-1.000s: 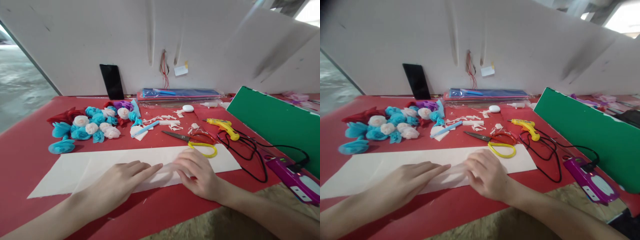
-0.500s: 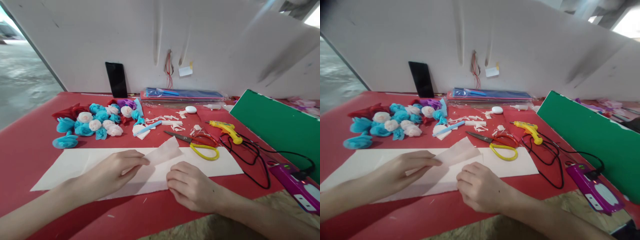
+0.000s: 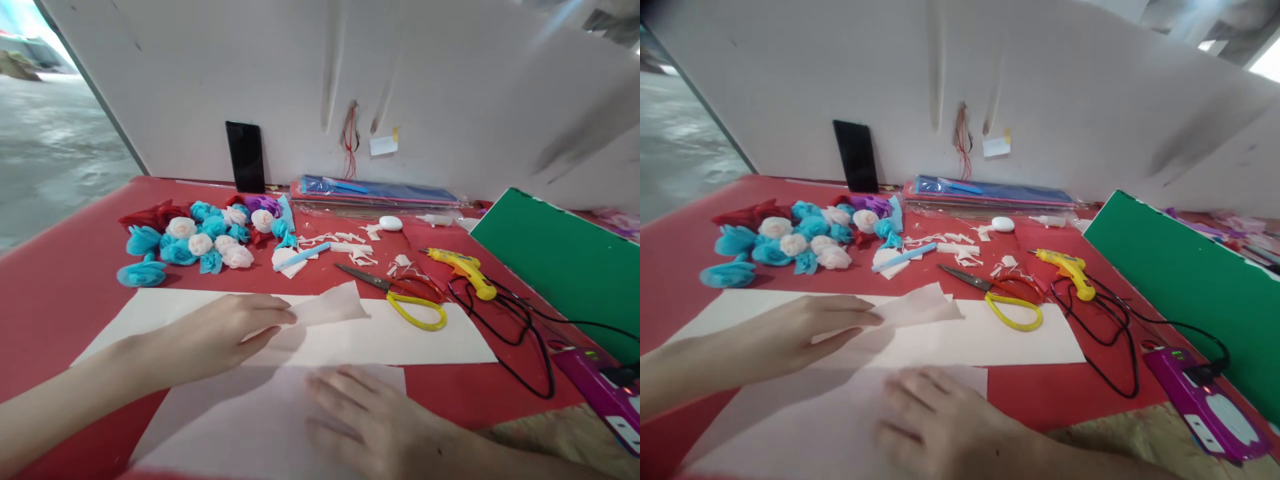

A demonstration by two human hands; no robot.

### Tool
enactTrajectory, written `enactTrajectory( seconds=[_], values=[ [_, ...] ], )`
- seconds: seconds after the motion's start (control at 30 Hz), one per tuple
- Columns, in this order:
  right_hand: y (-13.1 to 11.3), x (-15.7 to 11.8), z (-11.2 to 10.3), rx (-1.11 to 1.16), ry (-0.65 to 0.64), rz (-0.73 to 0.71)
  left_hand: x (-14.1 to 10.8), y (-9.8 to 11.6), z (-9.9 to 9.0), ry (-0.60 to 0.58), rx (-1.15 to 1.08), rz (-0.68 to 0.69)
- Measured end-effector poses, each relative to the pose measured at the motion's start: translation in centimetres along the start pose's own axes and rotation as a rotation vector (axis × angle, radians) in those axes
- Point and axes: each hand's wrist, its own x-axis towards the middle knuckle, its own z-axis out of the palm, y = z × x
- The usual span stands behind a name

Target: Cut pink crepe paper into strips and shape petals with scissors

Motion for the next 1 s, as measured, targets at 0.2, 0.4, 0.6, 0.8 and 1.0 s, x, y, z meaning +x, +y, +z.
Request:
enactTrajectory(
  seconds=[0.2,0.4,0.6,0.8,1.0],
  values=[
    [-0.4,-0.3,1.2,0.078,0.076,-0.097,0.0,0.5,-0.6,-0.087,0.009,-0.035],
    [-0.6,-0.4,1.1,0.002,0.104,-0.005,-0.4,1.2,-0.6,-0.170,0.102,0.076],
    [-1.4,-0.2,2.0,-0.049,0.220,0.079,-0.8,0.8,-0.1,-0.173,0.173,0.094],
    [-2.3,-0.1,3.4,-0.099,0.304,0.148,-1.1,0.1,-0.4,-0.162,0.063,0.027],
    [-2.6,-0.3,4.0,-0.166,0.132,0.158,-0.4,-0.6,-0.8,-0.127,-0.061,-0.069]
  ],
)
